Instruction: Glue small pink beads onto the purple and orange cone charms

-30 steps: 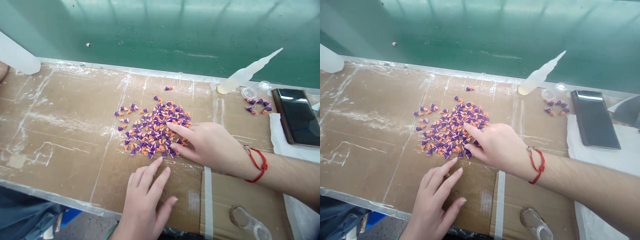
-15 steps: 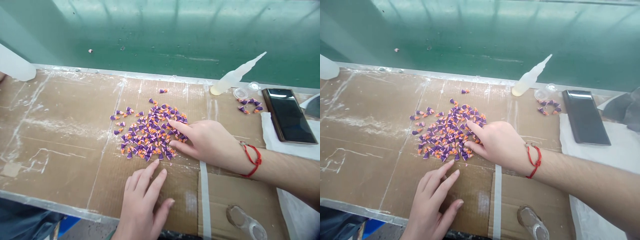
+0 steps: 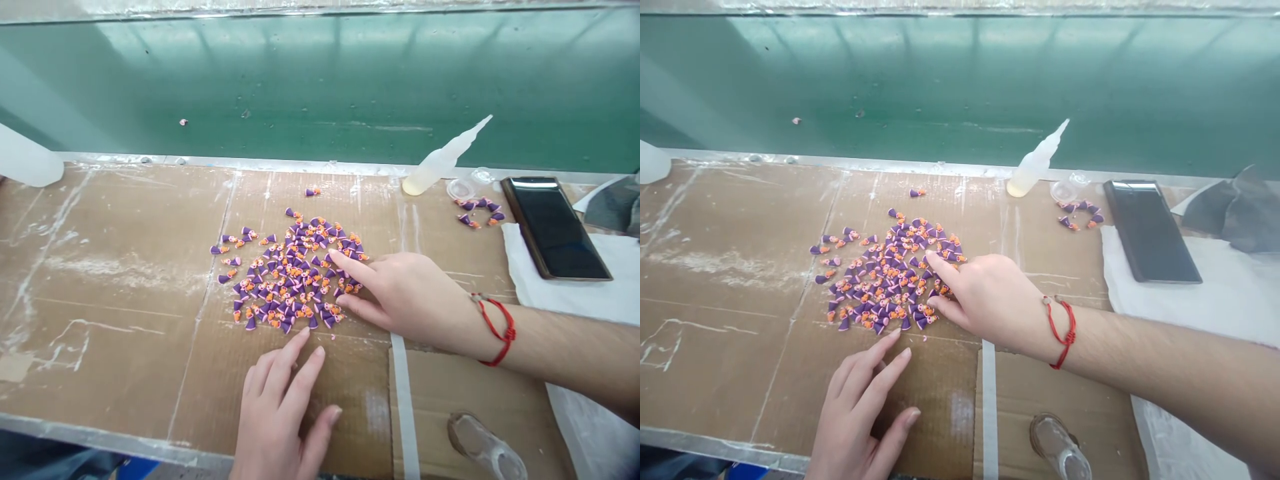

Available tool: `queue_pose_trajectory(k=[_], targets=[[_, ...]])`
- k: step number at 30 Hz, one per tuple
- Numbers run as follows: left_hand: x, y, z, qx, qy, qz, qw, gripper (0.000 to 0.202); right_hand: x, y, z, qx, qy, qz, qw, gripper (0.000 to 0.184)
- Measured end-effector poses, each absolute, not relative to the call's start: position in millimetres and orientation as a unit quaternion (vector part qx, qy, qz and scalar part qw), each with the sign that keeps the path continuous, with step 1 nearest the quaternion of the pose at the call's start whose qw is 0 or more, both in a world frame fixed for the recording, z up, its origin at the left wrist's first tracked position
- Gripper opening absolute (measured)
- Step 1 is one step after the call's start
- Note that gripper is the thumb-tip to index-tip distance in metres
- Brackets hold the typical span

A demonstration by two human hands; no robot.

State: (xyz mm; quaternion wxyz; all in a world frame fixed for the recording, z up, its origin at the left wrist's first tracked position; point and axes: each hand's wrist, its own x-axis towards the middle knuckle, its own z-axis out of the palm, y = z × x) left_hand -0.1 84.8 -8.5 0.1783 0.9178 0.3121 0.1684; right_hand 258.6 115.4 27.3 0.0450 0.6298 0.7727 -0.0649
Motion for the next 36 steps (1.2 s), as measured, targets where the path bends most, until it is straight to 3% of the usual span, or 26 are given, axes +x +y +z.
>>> queue_pose_trajectory(k=[12, 20, 24, 28, 33, 36], targets=[[0, 85, -11, 0.915, 0.318, 0.175, 0.177, 0.042, 256, 113, 32, 0.632, 0.761, -0.108, 0.101, 0.064], [3, 80, -11, 0.901, 0.343, 0.183, 0.191, 0.037, 260, 119, 37, 0.647, 0.756, -0.09, 0.041, 0.06], [4, 78, -12, 0.897, 0.35, 0.189, 0.193, 0.037, 257, 137, 40, 0.656, 0.748, -0.081, 0.059, 0.064], [3, 79, -13, 0.894, 0.353, 0.195, 0.193, 0.038, 254, 142, 39, 0.637, 0.761, -0.104, 0.07, 0.057], [3, 80, -14, 0.895, 0.347, 0.204, 0.19, 0.038, 254, 136, 36, 0.611, 0.787, -0.088, 0.021, 0.047], [3, 79, -14, 0.895, 0.348, 0.204, 0.191, 0.037, 256, 138, 36, 0.626, 0.776, -0.082, 0.009, 0.052]])
